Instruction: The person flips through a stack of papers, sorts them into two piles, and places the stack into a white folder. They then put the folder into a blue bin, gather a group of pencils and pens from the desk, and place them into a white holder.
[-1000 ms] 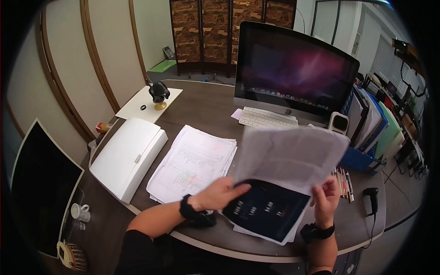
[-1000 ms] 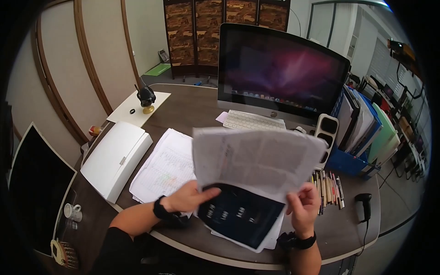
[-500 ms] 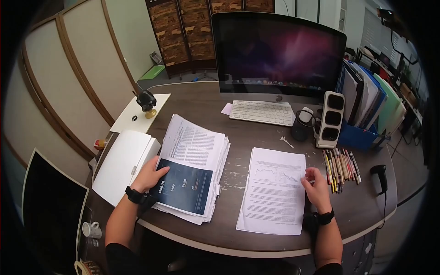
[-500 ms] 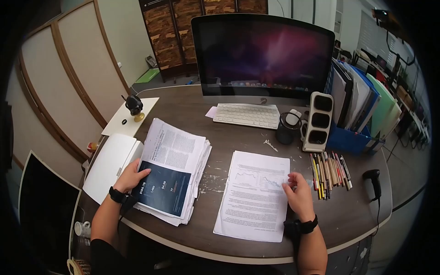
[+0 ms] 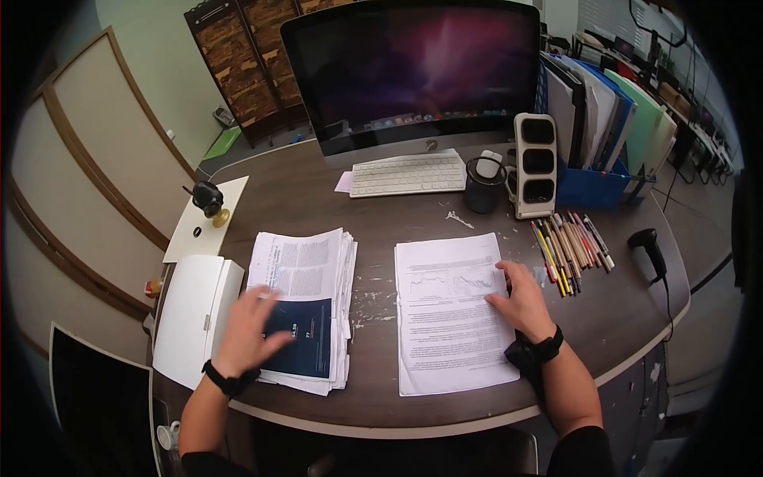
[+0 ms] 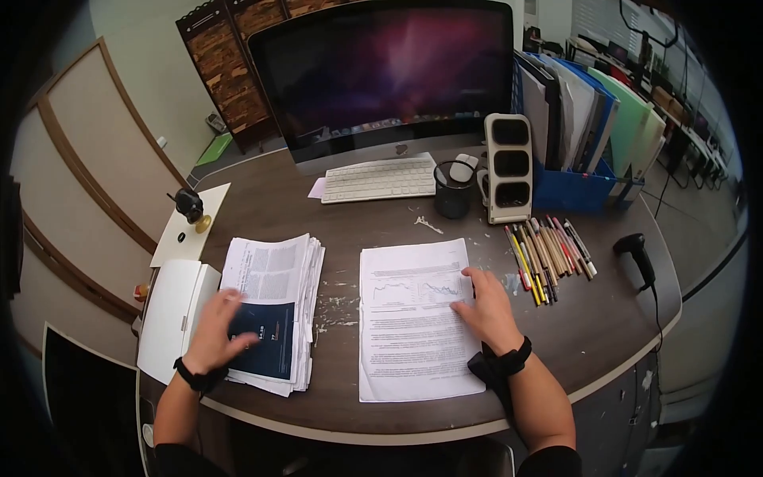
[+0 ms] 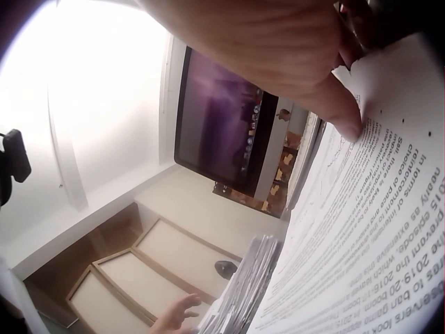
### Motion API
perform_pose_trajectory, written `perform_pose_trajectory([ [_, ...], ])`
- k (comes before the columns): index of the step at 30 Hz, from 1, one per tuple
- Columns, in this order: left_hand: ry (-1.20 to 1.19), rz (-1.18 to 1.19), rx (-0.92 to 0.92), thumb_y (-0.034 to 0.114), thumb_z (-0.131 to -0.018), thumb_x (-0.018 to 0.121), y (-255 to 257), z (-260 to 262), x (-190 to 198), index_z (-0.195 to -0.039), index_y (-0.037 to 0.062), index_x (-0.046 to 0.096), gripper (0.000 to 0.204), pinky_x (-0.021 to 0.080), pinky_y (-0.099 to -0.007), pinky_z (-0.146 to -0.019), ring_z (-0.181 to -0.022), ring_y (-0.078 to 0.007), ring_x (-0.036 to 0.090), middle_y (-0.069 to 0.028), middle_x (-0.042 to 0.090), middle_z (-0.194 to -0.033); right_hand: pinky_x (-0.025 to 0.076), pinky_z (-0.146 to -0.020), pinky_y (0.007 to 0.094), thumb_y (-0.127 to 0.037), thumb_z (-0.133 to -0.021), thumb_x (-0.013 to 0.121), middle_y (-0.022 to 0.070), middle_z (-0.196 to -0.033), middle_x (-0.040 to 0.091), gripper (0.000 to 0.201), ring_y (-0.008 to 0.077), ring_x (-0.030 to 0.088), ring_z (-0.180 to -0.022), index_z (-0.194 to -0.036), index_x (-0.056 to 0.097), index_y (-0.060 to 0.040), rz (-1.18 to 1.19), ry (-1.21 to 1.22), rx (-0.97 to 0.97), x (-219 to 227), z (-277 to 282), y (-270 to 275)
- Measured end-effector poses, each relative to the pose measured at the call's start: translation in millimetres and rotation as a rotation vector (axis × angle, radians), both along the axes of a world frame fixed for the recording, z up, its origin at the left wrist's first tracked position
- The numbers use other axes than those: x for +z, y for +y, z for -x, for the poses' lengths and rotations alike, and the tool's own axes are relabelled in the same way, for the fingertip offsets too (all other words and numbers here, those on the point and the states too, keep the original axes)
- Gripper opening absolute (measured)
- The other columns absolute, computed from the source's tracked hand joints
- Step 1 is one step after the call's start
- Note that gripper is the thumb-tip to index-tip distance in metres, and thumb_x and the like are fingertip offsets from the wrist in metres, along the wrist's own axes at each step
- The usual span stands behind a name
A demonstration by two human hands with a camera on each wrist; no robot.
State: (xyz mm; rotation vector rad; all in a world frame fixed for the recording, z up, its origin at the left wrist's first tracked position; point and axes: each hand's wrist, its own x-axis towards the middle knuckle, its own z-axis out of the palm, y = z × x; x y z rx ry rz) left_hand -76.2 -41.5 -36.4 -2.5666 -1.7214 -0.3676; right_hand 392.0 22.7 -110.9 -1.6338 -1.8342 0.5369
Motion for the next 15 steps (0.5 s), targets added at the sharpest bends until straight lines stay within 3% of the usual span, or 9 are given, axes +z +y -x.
perform_pose_trajectory([
  [2, 0.035, 0.221, -0.313, 0.042, -0.07, 0.082, -8, -27, 19, -0.139, 0.0143, 0.046, 0.083, 0.033, -0.0527, -0.107, -0.13, -0.0366, 0.042, -0.0184, 0.043, -0.139, 0.047, -0.083, 0.04, -0.008, -0.07, 0.078, 0.0145, -0.102, 0.058, 0.055, 0.0323, 0.057, -0.094, -0.12, 0.055, -0.0048, -0.02, 0.014, -0.007, -4, -1, 2],
  [4, 0.226, 0.399, -0.367, 0.047, -0.069, 0.082, -22, -51, 20, -0.141, 0.0253, 0.046, 0.084, 0.022, -0.0655, -0.109, -0.141, -0.0359, 0.03, -0.0138, 0.034, -0.15, 0.048, -0.081, 0.0394, -0.007, -0.07, 0.078, 0.014, -0.1, 0.057, 0.055, 0.0311, 0.057, -0.09, -0.12, 0.055, -0.0048, -0.043, 0.024, 0.002, -7, -1, 3],
  [7, 0.334, 0.419, -0.458, 0.049, -0.072, 0.079, -23, -65, 14, -0.14, 0.024, 0.046, 0.079, 0.024, -0.066, -0.109, -0.141, -0.0376, 0.029, -0.0149, 0.033, -0.15, 0.049, -0.078, 0.0392, -0.005, -0.07, 0.078, 0.014, -0.1, 0.057, 0.054, 0.0303, 0.057, -0.087, -0.119, 0.055, -0.0049, -0.087, 0.04, 0.015, -8, -1, 3],
  [9, 0.397, 0.436, -0.506, 0.042, -0.075, 0.079, -18, -68, 9, -0.139, 0.0227, 0.048, 0.074, 0.026, -0.0641, -0.109, -0.142, -0.0356, 0.028, -0.014, 0.032, -0.151, 0.048, -0.077, 0.0389, -0.005, -0.069, 0.078, 0.0135, -0.099, 0.056, 0.055, 0.0297, 0.057, -0.086, -0.119, 0.056, -0.0049, -0.114, -0.001, 0.027, -8, -3, 3],
  [15, 0.349, 0.46, -0.576, 0.032, -0.078, 0.077, -8, -66, 1, -0.134, 0.0185, 0.05, 0.065, 0.032, -0.0559, -0.108, -0.141, -0.0302, 0.031, -0.0115, 0.036, -0.149, 0.048, -0.073, 0.0374, -0.004, -0.07, 0.076, 0.0103, -0.091, 0.057, 0.058, 0.0266, 0.058, -0.082, -0.123, 0.054, -0.0066, 0.002, 0.073, -0.023, -4, -4, 3],
])
